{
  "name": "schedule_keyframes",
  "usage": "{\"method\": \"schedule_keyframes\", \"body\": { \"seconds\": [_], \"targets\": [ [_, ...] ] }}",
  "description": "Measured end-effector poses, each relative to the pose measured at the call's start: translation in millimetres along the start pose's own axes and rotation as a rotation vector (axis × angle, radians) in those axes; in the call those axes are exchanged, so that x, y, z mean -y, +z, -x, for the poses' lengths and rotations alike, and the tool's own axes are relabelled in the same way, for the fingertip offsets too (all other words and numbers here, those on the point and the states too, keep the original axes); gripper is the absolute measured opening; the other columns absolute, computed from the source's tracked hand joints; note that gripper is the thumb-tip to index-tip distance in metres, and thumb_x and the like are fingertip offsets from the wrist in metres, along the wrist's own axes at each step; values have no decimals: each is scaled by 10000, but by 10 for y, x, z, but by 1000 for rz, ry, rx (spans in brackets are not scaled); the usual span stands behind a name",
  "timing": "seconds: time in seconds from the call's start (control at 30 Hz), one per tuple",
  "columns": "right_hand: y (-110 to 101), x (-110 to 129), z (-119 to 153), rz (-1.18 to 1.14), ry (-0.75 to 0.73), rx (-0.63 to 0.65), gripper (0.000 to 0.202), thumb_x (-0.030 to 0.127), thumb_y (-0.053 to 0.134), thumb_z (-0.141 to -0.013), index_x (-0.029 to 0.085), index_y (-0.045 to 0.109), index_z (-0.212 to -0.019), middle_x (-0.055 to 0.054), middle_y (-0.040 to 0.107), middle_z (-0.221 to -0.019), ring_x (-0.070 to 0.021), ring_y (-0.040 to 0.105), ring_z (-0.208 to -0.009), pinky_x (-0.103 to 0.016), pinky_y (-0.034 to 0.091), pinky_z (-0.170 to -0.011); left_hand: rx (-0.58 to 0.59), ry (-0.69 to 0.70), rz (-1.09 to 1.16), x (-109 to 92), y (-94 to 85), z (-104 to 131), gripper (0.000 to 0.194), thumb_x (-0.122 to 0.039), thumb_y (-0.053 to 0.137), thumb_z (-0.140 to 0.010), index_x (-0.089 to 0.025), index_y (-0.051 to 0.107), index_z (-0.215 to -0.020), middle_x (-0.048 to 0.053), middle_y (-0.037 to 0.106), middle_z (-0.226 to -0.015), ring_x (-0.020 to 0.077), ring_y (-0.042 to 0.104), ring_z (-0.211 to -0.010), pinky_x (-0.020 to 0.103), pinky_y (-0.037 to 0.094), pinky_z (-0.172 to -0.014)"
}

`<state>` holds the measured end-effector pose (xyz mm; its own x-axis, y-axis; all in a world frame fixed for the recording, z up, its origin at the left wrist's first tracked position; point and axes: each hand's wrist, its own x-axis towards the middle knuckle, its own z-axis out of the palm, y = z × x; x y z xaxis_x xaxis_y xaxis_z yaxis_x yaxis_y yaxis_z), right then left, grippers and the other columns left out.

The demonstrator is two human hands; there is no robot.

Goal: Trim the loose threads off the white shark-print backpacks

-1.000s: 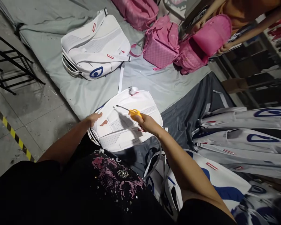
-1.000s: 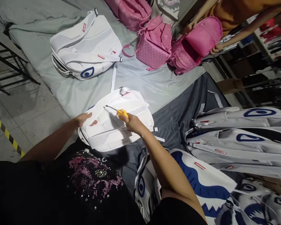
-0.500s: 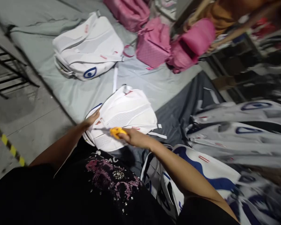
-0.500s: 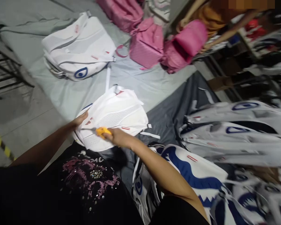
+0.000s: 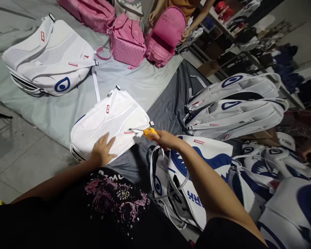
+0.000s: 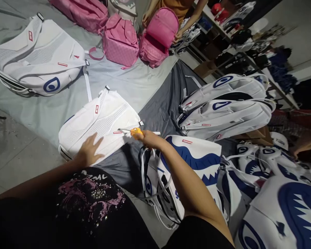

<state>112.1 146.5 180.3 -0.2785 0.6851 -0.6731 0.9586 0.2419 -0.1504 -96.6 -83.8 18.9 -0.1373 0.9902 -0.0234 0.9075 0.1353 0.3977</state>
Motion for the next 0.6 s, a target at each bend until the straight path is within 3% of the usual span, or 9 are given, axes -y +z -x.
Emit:
{"method": "schedule_keyframes", "body": {
  "seconds": [0.1, 0.23, 0.33, 0.43, 0.5, 0.6],
  "targets": [
    [28, -142, 250, -114, -6, 26, 381, 452, 429, -1000, 139, 602, -1132, 1, 556, -571, -133, 488, -433, -246, 386, -488, 121, 69, -56, -263, 143, 87, 770, -344, 684, -832, -96, 395, -1501, 239, 419, -1497, 386, 477, -1248, 475, 428, -978],
    [238, -476, 534, -349, -74, 160, 422, 551, 430, -972, 161, 574, -1041, 42, 469, -549, -117, 448, -415, -235, 374, -426, 95, -73, 70, -264, 200, -15, 550, -236, 521, -908, -70, 479, -1431, 234, 538, -1379, 368, 518, -1195, 482, 431, -966],
    [480, -726, 645, -408, -67, 184, 396, 561, 441, -961, 175, 529, -936, 41, 473, -563, -111, 456, -409, -226, 362, -402, 103, -337, 553, -114, 118, -166, 454, -351, 497, -927, -117, 587, -1305, 203, 614, -1281, 342, 585, -1135, 442, 488, -890],
    [675, -848, 693, -499, -110, 220, 403, 581, 437, -954, 187, 504, -902, 41, 481, -580, -104, 459, -417, -218, 372, -400, 281, -576, 1049, 16, 28, -296, 516, -514, 314, -981, -149, 660, -1097, 153, 714, -959, 245, 677, -775, 324, 495, -577],
    [744, -860, 710, -544, -97, 142, 399, 584, 438, -951, 193, 498, -898, 51, 459, -562, -101, 442, -413, -215, 369, -392, 384, -740, 1263, 35, 20, -349, 518, -534, 314, -981, -153, 658, -1047, 131, 713, -809, 208, 642, -613, 285, 422, -457],
    [765, -835, 723, -546, -110, 159, 357, 540, 446, -962, 192, 506, -909, 51, 463, -557, -104, 444, -410, -219, 376, -393, 399, -896, 1472, -27, 94, -380, 408, -493, 448, -957, -161, 643, -1092, 118, 725, -787, 199, 633, -573, 266, 385, -416]
  ]
}}
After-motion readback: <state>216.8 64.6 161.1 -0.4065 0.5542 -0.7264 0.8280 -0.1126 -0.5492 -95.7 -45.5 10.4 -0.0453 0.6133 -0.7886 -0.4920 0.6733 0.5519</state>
